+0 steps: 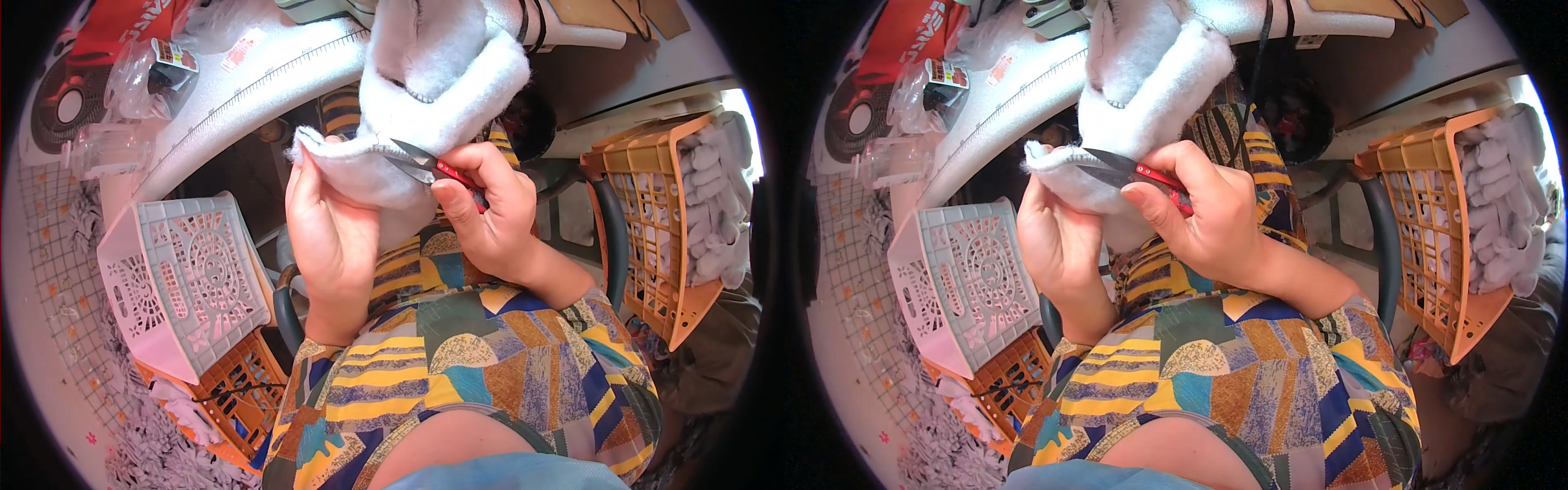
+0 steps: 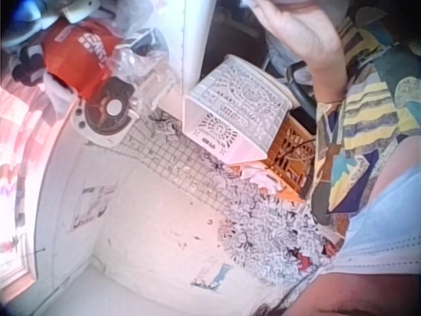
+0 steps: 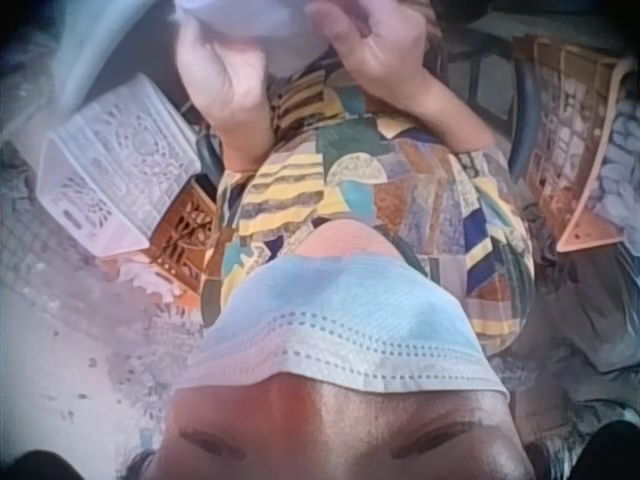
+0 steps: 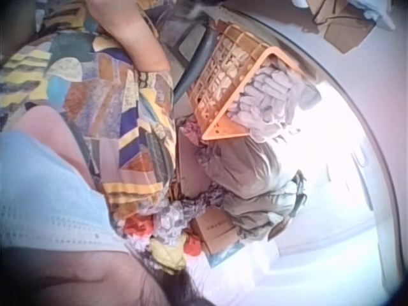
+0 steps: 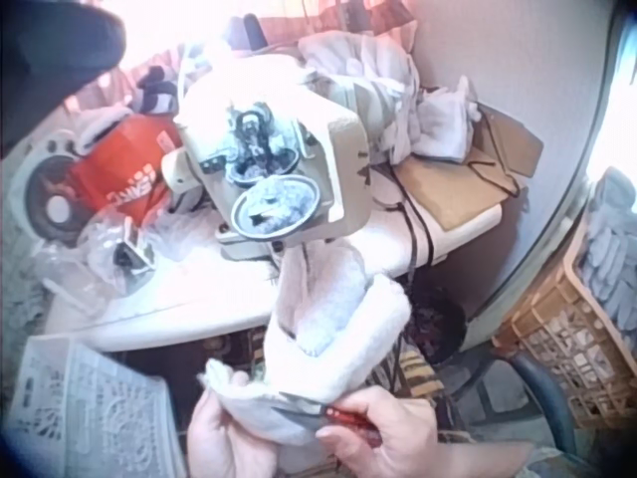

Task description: The person is sewing and assembling fabric gloves using a specialized industrial sewing machine and small hand tools like scissors.

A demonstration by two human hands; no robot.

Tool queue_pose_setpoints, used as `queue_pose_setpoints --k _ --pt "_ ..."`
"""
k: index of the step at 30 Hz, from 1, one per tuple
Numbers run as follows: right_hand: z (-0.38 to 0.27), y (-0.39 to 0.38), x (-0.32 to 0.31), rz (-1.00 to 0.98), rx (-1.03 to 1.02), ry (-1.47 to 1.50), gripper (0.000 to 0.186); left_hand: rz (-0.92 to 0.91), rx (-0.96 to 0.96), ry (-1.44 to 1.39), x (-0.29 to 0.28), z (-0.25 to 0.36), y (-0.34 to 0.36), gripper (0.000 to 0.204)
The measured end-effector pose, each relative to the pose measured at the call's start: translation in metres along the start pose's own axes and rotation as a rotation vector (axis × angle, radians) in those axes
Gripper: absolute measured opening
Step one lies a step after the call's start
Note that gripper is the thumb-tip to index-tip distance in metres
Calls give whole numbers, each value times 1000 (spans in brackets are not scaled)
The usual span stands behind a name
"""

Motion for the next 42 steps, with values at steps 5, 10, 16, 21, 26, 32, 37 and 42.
queue_pose_setpoints --k 5,10,16,21,26,32,37,42 --pt "-11 3 0 50 -117 -98 25 8 2 41 2 -4 -3 18" --pt "-6 10 -1 -2 -54 -119 23 -29 16 35 2 -5 0 18" --pt "29 28 -52 13 207 -264 21 57 90 105 4 -2 11 18" --pt "18 32 -84 277 -54 -883 15 -30 107 81 -2 -11 26 16" --pt "-19 18 -41 197 -215 -537 18 -64 105 150 24 -30 21 17" --pt "18 54 -11 -73 32 -176 15 -254 196 148 58 -25 9 15" --pt "4 65 -6 -174 -57 -151 15 -317 213 162 64 -7 14 29" --pt "-22 59 -4 -34 -237 -391 16 -790 721 1122 92 46 18 54"
Point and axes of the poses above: each hand's wrist, its own y-axis towards the middle knuckle, its own x-axis out of the palm, z = x × y, the point moved 8 cm from there along y, towards the middle knuckle, and after that the axes turned 12 degrees about x, right-handed, at the moved point
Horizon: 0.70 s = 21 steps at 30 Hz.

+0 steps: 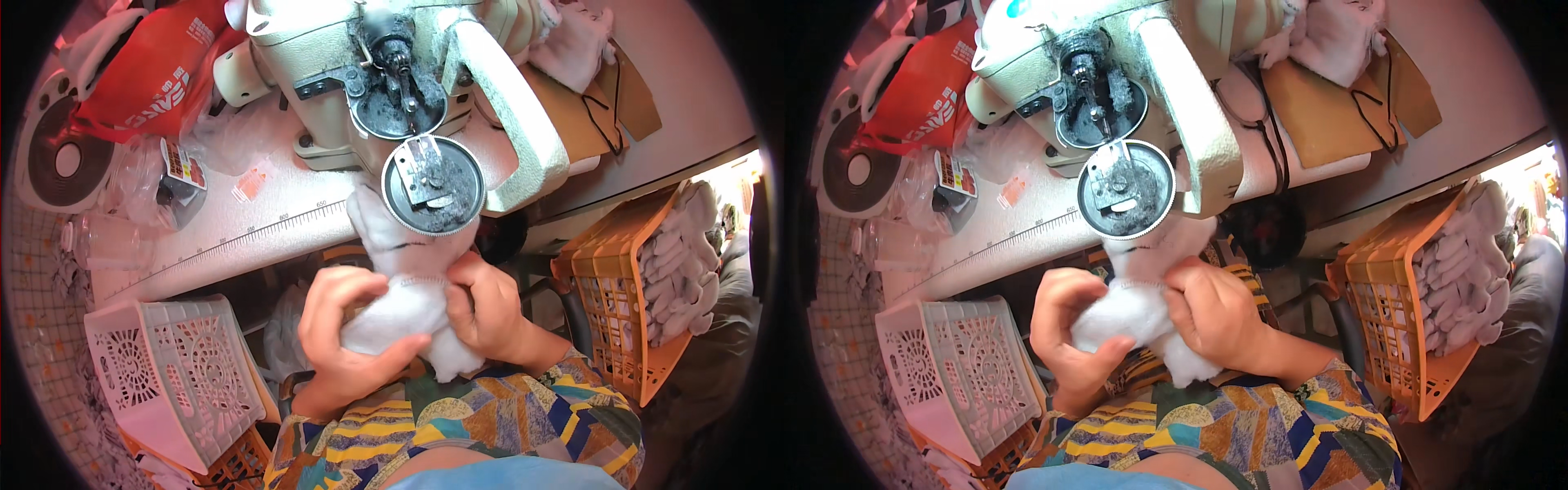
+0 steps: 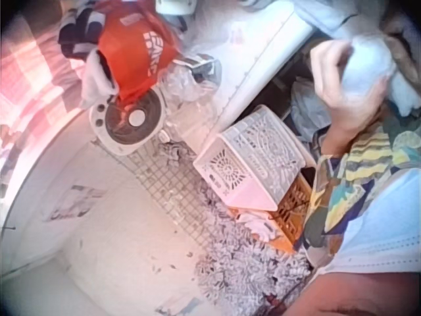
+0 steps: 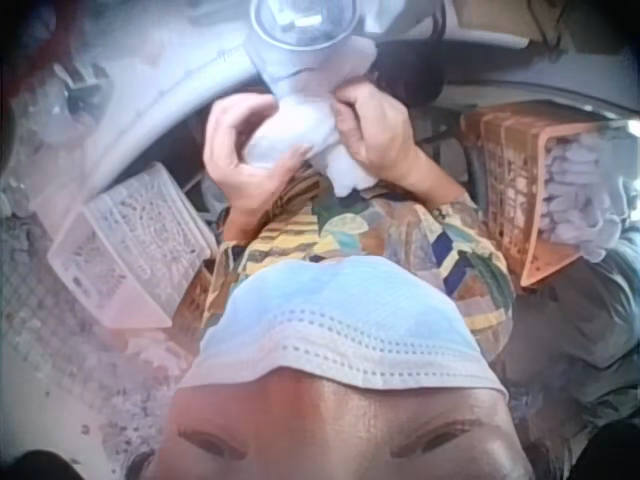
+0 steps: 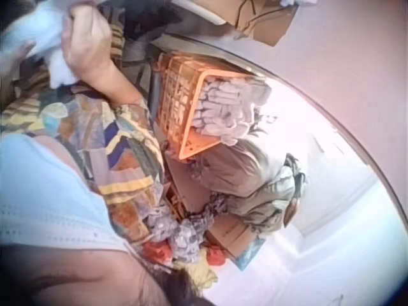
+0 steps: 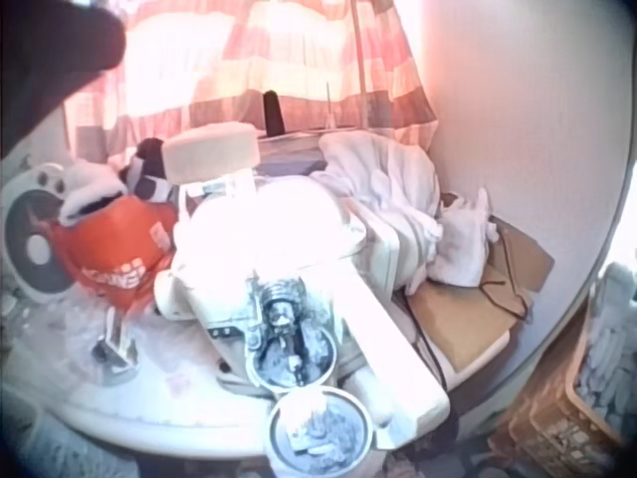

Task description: The person is sewing and assembling fabric gloves using a specialized industrial sewing machine and small hand tools like scissors.

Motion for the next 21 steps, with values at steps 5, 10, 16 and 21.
queue_pose_setpoints --k 5,10,16,21 --pt "-7 11 4 -120 19 114 15 -67 -149 91 -5 -7 -4 27" --pt "-6 26 7 -201 20 157 18 -71 -295 -30 -6 -21 -6 17" --pt "20 57 -1 -181 105 215 23 48 123 250 -13 1 46 12" --pt "43 98 -15 -155 187 453 16 146 155 137 -8 -26 81 10"
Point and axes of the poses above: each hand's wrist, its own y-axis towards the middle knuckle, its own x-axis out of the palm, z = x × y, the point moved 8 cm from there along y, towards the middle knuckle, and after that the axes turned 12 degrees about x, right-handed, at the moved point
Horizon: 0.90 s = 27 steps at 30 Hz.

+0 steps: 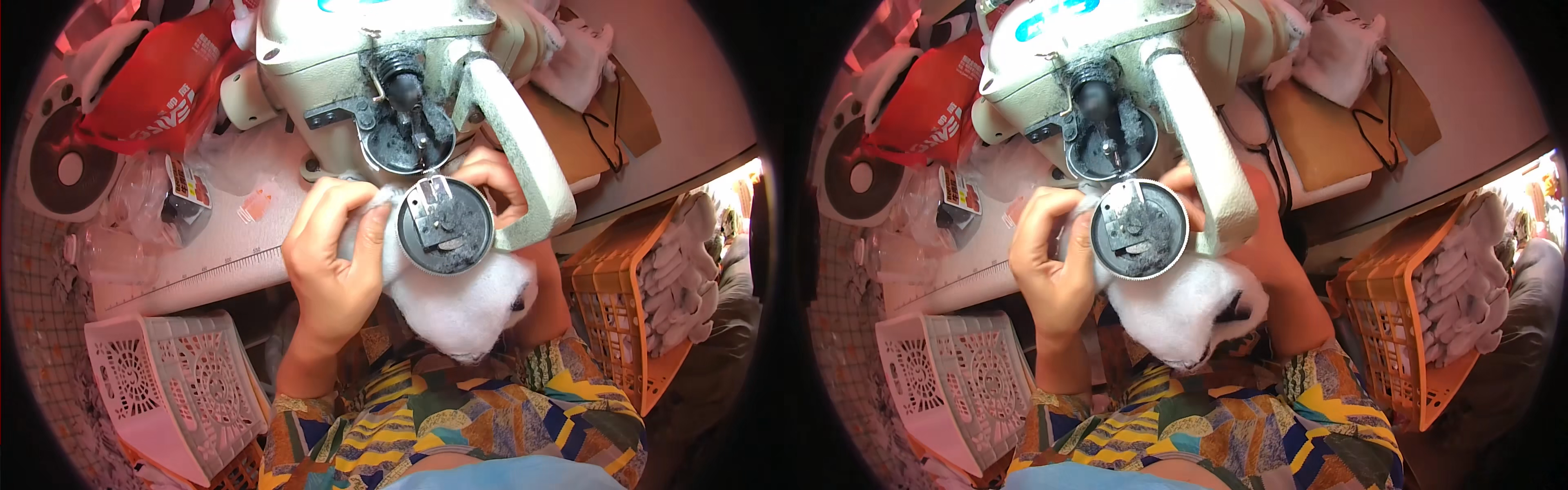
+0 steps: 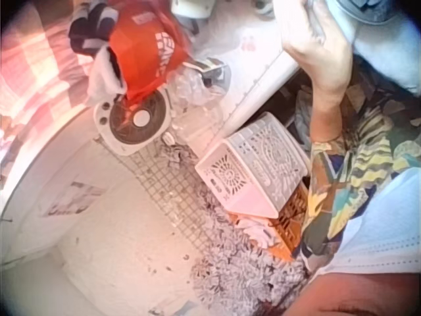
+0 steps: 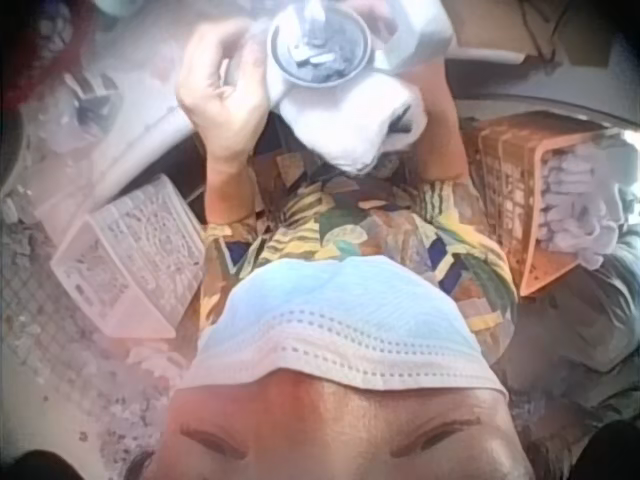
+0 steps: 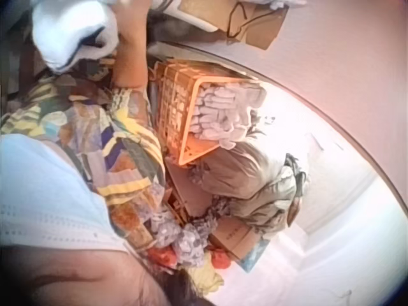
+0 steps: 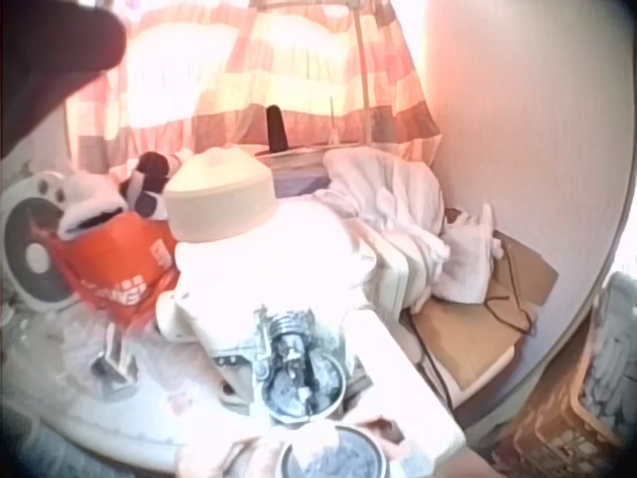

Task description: The person is sewing and assembling fabric gloves using a specialized industrial sewing machine and small hand tools like scissors.

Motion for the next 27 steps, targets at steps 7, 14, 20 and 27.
queue_pose_setpoints --k 7,14,20,27 --pt "-8 24 9 -53 -302 107 11 144 149 63 -17 10 -8 14" --pt "1 10 -5 59 -25 449 14 116 151 -45 1 7 8 13" --pt "-2 7 -6 185 -22 531 15 189 69 -188 3 -5 4 10" --pt "18 1 -8 281 38 613 16 213 80 -250 7 -4 3 10"
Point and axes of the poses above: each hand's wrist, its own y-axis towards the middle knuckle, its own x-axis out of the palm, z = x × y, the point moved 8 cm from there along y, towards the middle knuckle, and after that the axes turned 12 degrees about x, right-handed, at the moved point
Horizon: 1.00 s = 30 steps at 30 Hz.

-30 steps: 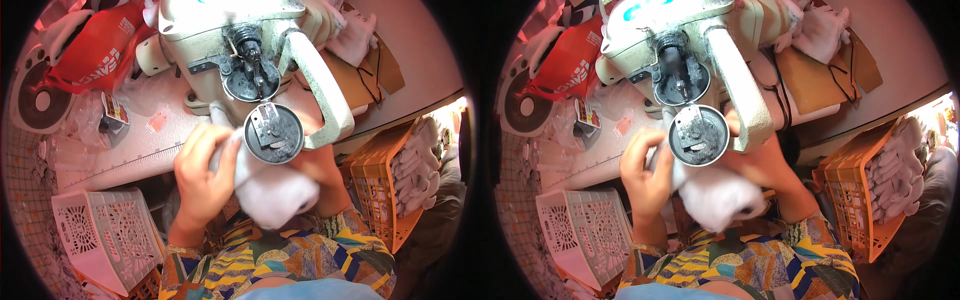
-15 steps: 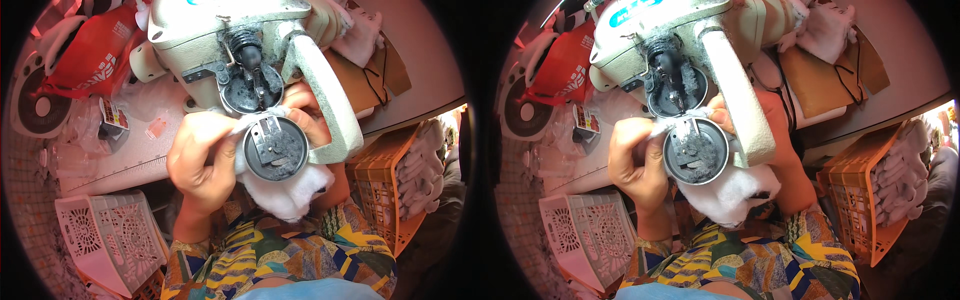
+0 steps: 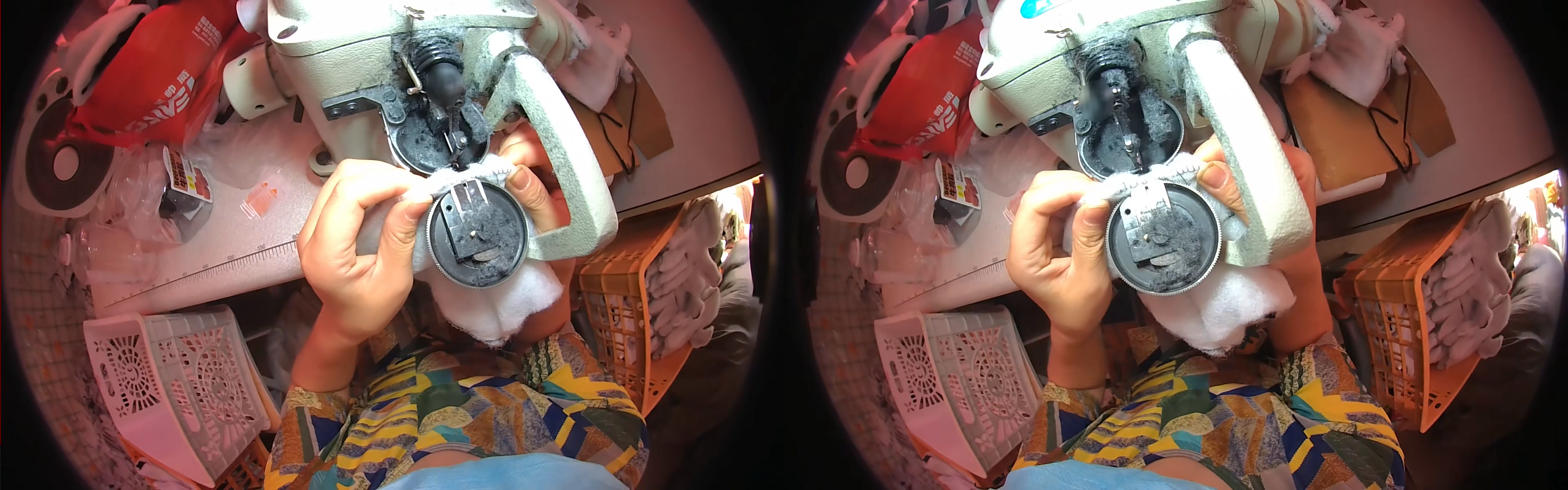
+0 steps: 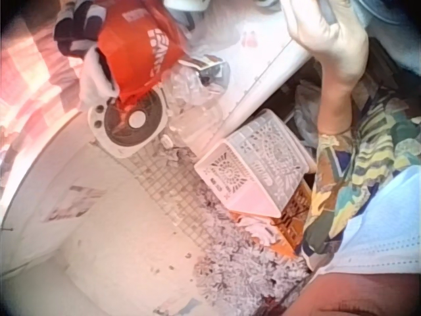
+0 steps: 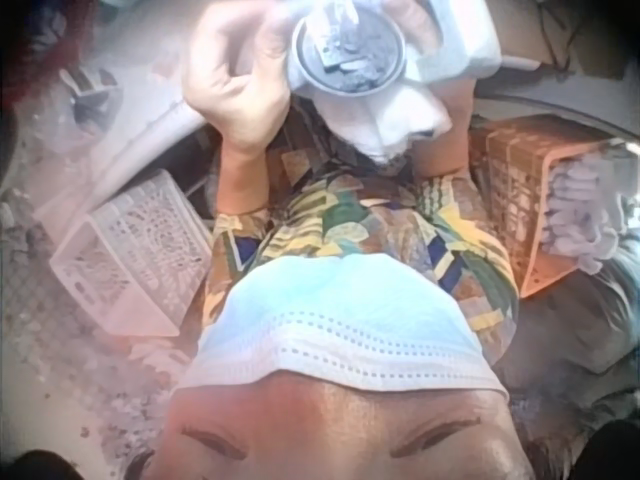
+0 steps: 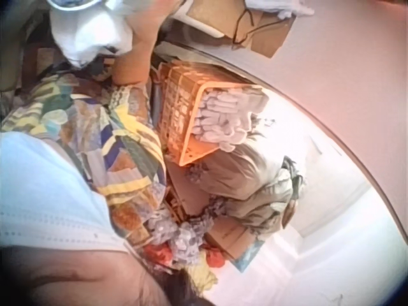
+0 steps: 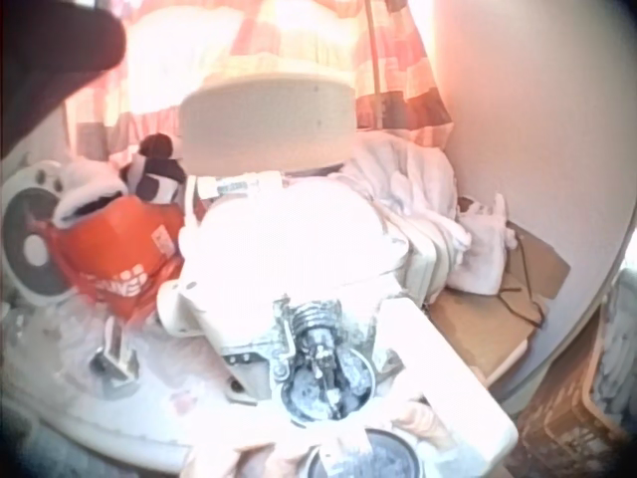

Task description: The person is sewing and assembling fabric gloves using a specialized industrial sewing machine and small hand tools like scissors.

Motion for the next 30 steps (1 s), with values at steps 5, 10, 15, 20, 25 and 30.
queue_pose_setpoints --k 5,10,15,20,25,30 --pt "-6 3 2 -41 -42 -70 17 8 22 33 -4 -1 0 10" --pt "8 4 -8 -30 101 23 19 51 -78 -34 -3 -7 -7 9" --pt "13 6 -8 -98 104 -90 20 26 -335 -232 -3 -20 -25 13" --pt "18 13 -11 -234 134 -291 22 -11 -606 -370 0 -31 -46 13" --pt "-16 1 -20 42 47 -449 21 146 -379 -60 -15 -12 -34 19" --pt "-100 -12 -13 273 -364 -619 21 97 119 347 -12 16 -15 27"
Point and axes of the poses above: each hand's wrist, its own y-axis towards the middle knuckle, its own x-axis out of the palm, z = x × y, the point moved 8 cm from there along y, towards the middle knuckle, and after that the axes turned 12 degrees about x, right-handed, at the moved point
